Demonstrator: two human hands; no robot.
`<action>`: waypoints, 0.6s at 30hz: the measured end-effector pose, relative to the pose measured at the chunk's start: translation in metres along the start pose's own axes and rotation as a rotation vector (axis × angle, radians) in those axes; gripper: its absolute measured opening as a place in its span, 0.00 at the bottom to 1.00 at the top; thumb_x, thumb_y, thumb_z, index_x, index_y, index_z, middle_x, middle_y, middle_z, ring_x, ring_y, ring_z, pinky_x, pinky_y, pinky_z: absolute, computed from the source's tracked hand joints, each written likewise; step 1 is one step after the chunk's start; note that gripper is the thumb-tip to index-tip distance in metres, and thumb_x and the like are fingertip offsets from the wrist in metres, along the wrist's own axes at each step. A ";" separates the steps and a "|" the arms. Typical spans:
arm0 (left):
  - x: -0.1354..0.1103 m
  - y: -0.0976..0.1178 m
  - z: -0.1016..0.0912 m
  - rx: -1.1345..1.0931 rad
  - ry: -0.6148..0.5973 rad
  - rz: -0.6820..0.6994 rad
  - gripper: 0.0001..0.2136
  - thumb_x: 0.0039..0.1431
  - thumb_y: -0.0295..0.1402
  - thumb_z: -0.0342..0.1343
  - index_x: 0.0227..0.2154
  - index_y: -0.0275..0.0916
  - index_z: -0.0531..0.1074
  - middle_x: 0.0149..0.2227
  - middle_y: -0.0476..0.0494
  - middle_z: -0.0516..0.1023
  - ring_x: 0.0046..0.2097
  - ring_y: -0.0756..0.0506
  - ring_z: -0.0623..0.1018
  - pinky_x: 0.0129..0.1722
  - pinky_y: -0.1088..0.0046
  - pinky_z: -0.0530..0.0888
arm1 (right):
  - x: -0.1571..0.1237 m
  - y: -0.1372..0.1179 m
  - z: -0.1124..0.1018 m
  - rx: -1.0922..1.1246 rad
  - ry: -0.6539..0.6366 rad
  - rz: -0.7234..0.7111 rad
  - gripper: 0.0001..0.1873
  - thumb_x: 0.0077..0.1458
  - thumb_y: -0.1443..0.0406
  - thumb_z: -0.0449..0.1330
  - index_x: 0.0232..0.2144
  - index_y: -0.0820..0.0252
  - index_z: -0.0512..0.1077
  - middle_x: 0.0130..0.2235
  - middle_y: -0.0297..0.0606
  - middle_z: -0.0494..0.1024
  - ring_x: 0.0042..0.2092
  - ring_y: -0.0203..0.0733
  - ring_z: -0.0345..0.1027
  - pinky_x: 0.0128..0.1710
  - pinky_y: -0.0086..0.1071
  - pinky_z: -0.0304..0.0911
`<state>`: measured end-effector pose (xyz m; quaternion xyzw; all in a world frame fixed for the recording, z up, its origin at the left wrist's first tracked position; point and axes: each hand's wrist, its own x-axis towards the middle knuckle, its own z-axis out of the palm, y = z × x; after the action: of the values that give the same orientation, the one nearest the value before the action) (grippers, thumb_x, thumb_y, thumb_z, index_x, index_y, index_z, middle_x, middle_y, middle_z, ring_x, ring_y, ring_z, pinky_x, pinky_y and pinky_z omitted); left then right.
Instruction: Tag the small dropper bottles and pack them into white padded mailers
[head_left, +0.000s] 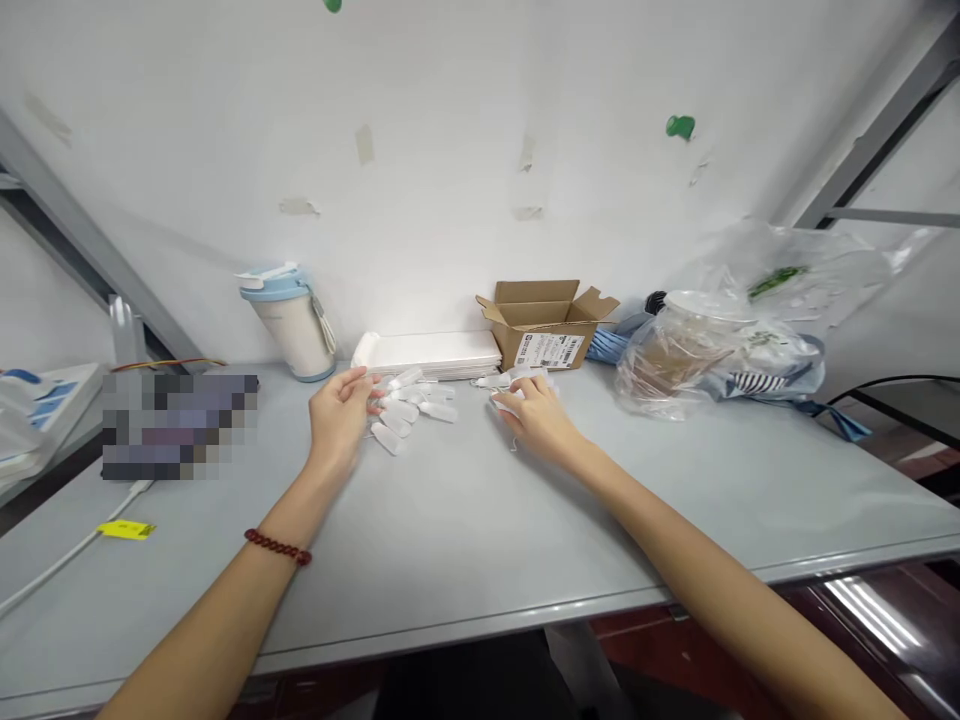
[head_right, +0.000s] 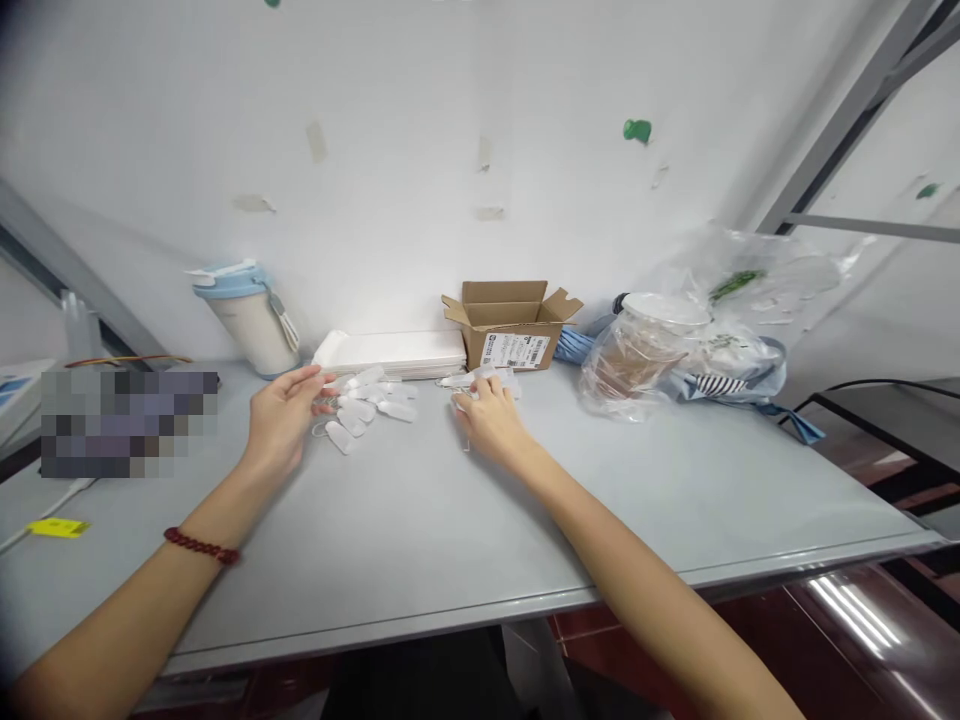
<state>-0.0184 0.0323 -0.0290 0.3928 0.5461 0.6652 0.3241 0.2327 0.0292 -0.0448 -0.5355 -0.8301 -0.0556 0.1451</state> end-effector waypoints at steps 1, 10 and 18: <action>0.001 -0.001 0.000 0.014 -0.002 0.005 0.12 0.48 0.28 0.55 0.37 0.33 0.69 0.36 0.40 0.77 0.30 0.50 0.75 0.22 0.78 0.69 | -0.001 -0.001 0.000 0.001 -0.038 0.010 0.15 0.60 0.64 0.50 0.47 0.56 0.72 0.48 0.48 0.70 0.49 0.53 0.56 0.43 0.42 0.55; -0.009 0.002 0.002 0.085 -0.146 -0.029 0.16 0.45 0.32 0.55 0.40 0.35 0.66 0.24 0.51 0.73 0.20 0.53 0.68 0.20 0.77 0.64 | 0.001 -0.001 0.000 0.167 -0.055 -0.023 0.13 0.59 0.68 0.49 0.39 0.56 0.73 0.41 0.42 0.76 0.49 0.50 0.60 0.47 0.45 0.52; -0.033 0.017 0.008 0.043 -0.581 -0.264 0.15 0.47 0.36 0.58 0.38 0.33 0.70 0.24 0.50 0.71 0.21 0.54 0.68 0.21 0.77 0.65 | 0.000 -0.009 -0.021 0.969 0.000 0.214 0.14 0.56 0.55 0.51 0.38 0.57 0.65 0.30 0.33 0.76 0.22 0.32 0.55 0.22 0.27 0.51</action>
<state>0.0046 0.0050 -0.0170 0.4989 0.4909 0.4655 0.5417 0.2284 0.0202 -0.0245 -0.4886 -0.7009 0.3521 0.3822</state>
